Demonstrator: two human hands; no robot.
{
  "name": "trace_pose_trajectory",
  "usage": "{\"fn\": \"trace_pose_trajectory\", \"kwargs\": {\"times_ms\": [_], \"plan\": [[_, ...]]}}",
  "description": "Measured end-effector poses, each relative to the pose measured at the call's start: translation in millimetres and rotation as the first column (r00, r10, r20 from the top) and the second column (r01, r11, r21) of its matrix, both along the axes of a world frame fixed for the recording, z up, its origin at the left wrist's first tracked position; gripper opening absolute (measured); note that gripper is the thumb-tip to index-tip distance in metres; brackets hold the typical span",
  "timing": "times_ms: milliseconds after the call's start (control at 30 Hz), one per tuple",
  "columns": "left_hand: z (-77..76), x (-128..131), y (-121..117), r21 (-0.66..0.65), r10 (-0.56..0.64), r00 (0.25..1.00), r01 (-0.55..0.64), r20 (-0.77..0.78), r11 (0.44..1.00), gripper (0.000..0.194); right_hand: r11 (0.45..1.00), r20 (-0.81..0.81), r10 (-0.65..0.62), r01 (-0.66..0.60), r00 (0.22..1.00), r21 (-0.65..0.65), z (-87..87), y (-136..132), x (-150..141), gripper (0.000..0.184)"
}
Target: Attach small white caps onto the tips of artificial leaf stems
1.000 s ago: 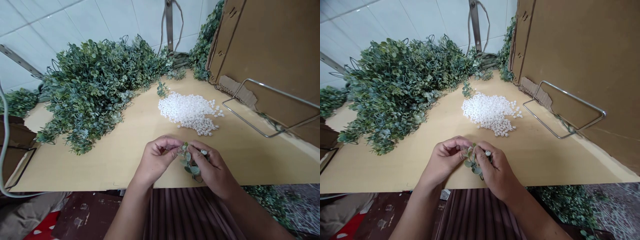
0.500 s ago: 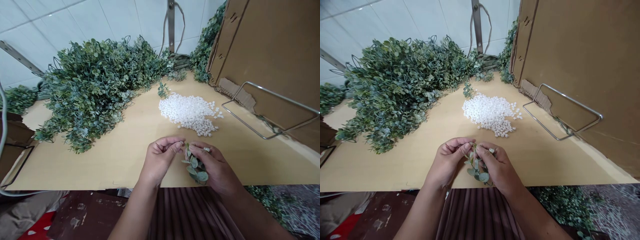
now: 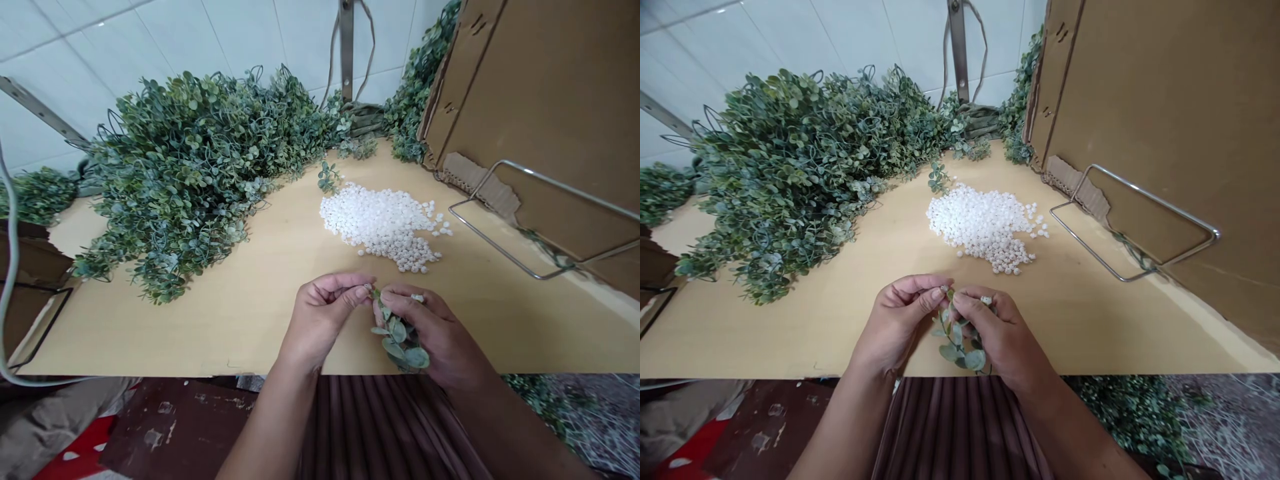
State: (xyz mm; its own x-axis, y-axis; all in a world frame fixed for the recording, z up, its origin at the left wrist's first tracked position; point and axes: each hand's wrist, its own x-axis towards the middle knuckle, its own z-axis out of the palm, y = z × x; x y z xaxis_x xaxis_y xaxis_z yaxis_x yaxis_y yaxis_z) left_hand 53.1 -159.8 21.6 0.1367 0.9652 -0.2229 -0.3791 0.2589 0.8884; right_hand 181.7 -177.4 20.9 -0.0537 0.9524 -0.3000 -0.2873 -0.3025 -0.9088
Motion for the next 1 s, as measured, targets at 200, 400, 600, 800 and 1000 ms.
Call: {"fn": "trace_pose_trajectory", "kwargs": {"times_ms": [200, 400, 600, 800, 1000], "plan": [[0.6, -0.7, 0.9, 0.002, -0.006, 1.000, 0.006, 0.001, 1.000, 0.017, 0.999, -0.065, 0.051, -0.052, 0.997, -0.016, 0.7, -0.5, 2.4, 0.031], [1.5, -0.3, -0.6, -0.011, -0.005, 1.000, 0.005, 0.008, 1.000, 0.019, 0.995, -0.028, -0.048, 0.045, 0.998, -0.090, 3.9, 0.0, -0.1, 0.029], [2.7, -2.8, 0.7, 0.005, -0.027, 0.999, 0.027, 0.019, 1.000, 0.017, 0.991, -0.024, -0.036, 0.033, 0.999, -0.133, 4.4, 3.2, 0.1, 0.027], [6.9, -7.1, 2.8, 0.021, -0.080, 0.996, 0.081, -0.037, 0.996, 0.016, 0.996, -0.009, 0.090, -0.090, 0.996, 0.022, -2.3, 2.9, 4.2, 0.026], [7.5, -8.4, 2.2, 0.035, -0.100, 0.989, 0.104, -0.110, 0.994, 0.019, 0.978, 0.057, 0.194, -0.198, 0.979, 0.071, -2.9, 2.6, 4.7, 0.028]]}}
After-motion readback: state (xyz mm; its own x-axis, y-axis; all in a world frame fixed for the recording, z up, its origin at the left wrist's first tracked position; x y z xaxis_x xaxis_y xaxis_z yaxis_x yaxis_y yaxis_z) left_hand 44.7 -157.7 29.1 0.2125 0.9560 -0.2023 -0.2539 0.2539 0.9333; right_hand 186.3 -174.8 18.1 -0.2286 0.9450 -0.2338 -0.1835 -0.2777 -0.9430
